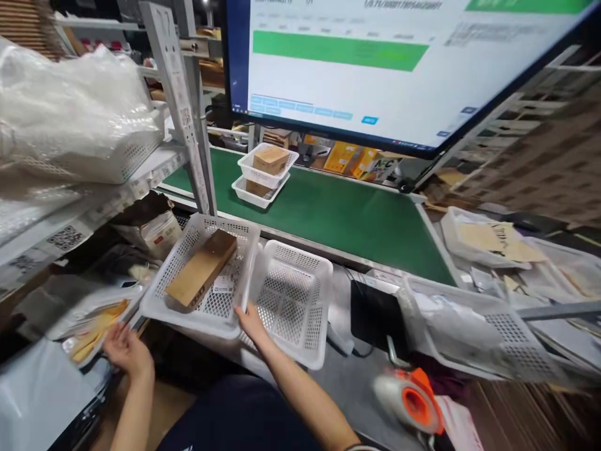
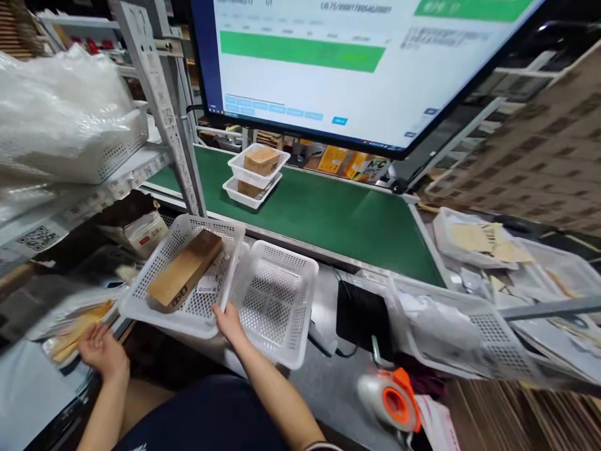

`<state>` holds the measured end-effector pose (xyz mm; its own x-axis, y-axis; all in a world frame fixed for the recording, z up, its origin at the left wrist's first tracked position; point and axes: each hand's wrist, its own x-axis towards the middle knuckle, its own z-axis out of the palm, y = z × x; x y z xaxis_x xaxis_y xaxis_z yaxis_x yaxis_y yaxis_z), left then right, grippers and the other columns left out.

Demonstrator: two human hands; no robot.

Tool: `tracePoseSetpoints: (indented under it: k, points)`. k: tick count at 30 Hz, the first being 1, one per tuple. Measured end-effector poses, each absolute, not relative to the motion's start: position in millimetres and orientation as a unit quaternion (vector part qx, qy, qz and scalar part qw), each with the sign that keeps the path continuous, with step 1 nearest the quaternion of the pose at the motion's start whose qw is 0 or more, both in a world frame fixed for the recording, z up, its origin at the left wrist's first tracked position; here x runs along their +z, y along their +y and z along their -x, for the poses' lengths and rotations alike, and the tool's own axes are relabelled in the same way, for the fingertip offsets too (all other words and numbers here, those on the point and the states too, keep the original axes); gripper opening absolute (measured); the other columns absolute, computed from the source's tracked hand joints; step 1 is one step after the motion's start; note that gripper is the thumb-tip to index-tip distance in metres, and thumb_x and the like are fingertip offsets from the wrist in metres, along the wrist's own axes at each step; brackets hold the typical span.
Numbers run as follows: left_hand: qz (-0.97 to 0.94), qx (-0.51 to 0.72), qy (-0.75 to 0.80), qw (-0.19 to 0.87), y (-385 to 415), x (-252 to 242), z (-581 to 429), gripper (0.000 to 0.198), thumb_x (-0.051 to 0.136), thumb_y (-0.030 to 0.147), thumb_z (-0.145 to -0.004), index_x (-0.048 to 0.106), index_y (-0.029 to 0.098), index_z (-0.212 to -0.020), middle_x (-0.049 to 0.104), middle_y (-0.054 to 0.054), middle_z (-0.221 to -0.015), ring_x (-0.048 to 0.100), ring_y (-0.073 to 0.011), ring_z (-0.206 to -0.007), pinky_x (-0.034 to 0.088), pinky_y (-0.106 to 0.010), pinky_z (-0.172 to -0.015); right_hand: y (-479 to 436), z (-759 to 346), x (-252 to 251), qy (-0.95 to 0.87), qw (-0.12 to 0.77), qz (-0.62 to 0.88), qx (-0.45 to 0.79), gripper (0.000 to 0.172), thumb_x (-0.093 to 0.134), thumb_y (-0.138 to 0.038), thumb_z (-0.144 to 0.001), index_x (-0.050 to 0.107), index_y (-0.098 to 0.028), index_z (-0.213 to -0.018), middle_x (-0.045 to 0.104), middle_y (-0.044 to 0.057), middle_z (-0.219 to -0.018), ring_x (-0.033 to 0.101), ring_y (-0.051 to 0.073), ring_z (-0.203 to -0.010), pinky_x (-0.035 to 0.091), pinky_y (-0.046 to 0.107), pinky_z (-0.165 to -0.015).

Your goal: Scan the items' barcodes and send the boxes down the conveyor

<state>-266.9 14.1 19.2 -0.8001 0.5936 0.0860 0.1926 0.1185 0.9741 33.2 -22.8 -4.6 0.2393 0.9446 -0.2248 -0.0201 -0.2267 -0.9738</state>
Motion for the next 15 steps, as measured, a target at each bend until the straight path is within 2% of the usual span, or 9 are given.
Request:
tracePoseSetpoints:
  k: [1,3,4,6,8,10,11,13,15]
  points:
    - [-0.311,0.625,0.699,0.155,24.6,30.5,261.9,0.039,0.065,0.028,-0.083,0.055,0.022,-0.12,0.072,-0.009,-0.115,0.075,-0.0309,-0.126,0.061,-0.053,-0.118,-29.4,-32.0,-5.3,-0.379,0.498,0.603,0.495,0.039,0.072,-0.052,-0.084,0.075,-0.021,-0.108,0.082,0.01,-0.111,0.074,0.032,-0.112,0.058,0.048,-0.109]
    - [-0.472,0.594,0.624,0.189,45.9,52.4,227.6,0.038,0.068,0.037,-0.091,0.062,0.019,-0.124,0.076,-0.013,-0.118,0.078,-0.0295,-0.118,0.064,-0.048,-0.113,-45.0,-32.2,-8.2,-0.372,0.503,0.583,0.518,0.062,0.073,-0.064,-0.083,0.073,-0.021,-0.129,0.081,0.015,-0.129,0.075,0.034,-0.123,0.06,0.048,-0.108]
    - [-0.58,0.52,0.59,0.216,56.0,61.9,201.5,0.038,0.066,0.04,-0.097,0.065,0.017,-0.127,0.079,-0.014,-0.12,0.079,-0.0286,-0.114,0.065,-0.045,-0.109,-53.6,-35.0,-10.9,-0.359,0.506,0.579,0.529,0.073,0.075,-0.069,-0.081,0.071,-0.021,-0.136,0.079,0.017,-0.137,0.074,0.035,-0.129,0.062,0.048,-0.107]
    - [-0.758,0.267,0.545,0.238,73.7,75.7,143.3,0.04,0.058,0.037,-0.108,0.067,0.016,-0.141,0.081,-0.017,-0.13,0.08,-0.0272,-0.119,0.062,-0.039,-0.11,-72.1,-49.9,-18.3,-0.327,0.519,0.583,0.533,0.088,0.079,-0.076,-0.076,0.069,-0.022,-0.145,0.075,0.02,-0.147,0.072,0.037,-0.138,0.063,0.051,-0.109]
    - [-0.818,0.056,0.53,0.215,86.4,80.7,92.7,0.043,0.059,0.023,-0.109,0.066,0.009,-0.148,0.08,-0.024,-0.135,0.08,-0.032,-0.125,0.06,-0.04,-0.11,-93.6,-81.0,-27.2,-0.301,0.544,0.603,0.5,0.091,0.082,-0.077,-0.074,0.07,-0.021,-0.144,0.076,0.023,-0.146,0.074,0.039,-0.136,0.062,0.056,-0.112]
    - [-0.817,-0.028,0.544,0.191,92.6,77.0,60.4,0.041,0.059,0.009,-0.105,0.066,-0.004,-0.144,0.078,-0.032,-0.131,0.079,-0.0382,-0.125,0.058,-0.043,-0.106,-119.2,-127.6,-35.8,-0.285,0.566,0.65,0.421,0.086,0.078,-0.079,-0.076,0.073,-0.019,-0.138,0.08,0.023,-0.138,0.079,0.037,-0.126,0.061,0.056,-0.115]
    - [-0.811,-0.039,0.555,0.182,93.5,72.7,51.2,0.039,0.057,0.004,-0.105,0.067,-0.007,-0.141,0.078,-0.033,-0.128,0.08,-0.0385,-0.123,0.058,-0.045,-0.105,-133.4,-154.6,-39.9,-0.271,0.569,0.68,0.374,0.087,0.074,-0.081,-0.077,0.074,-0.018,-0.135,0.081,0.023,-0.135,0.08,0.037,-0.124,0.062,0.054,-0.115]
    - [-0.805,-0.068,0.568,0.158,92.4,62.2,43.0,0.035,0.054,0.007,-0.11,0.068,-0.004,-0.141,0.08,-0.027,-0.127,0.081,-0.0329,-0.121,0.06,-0.046,-0.106,-162.6,-209.1,-48.9,-0.236,0.553,0.744,0.291,0.092,0.063,-0.086,-0.076,0.072,-0.015,-0.134,0.081,0.025,-0.133,0.08,0.038,-0.126,0.062,0.052,-0.115]
    - [-0.808,-0.09,0.567,0.137,90.5,53.8,41.7,0.031,0.062,0.021,-0.114,0.072,0.007,-0.139,0.082,-0.016,-0.124,0.08,-0.028,-0.118,0.063,-0.05,-0.11,-187.9,-255.4,-60.3,-0.203,0.514,0.795,0.251,0.095,0.053,-0.085,-0.077,0.069,-0.011,-0.136,0.079,0.029,-0.135,0.078,0.042,-0.128,0.06,0.055,-0.117]
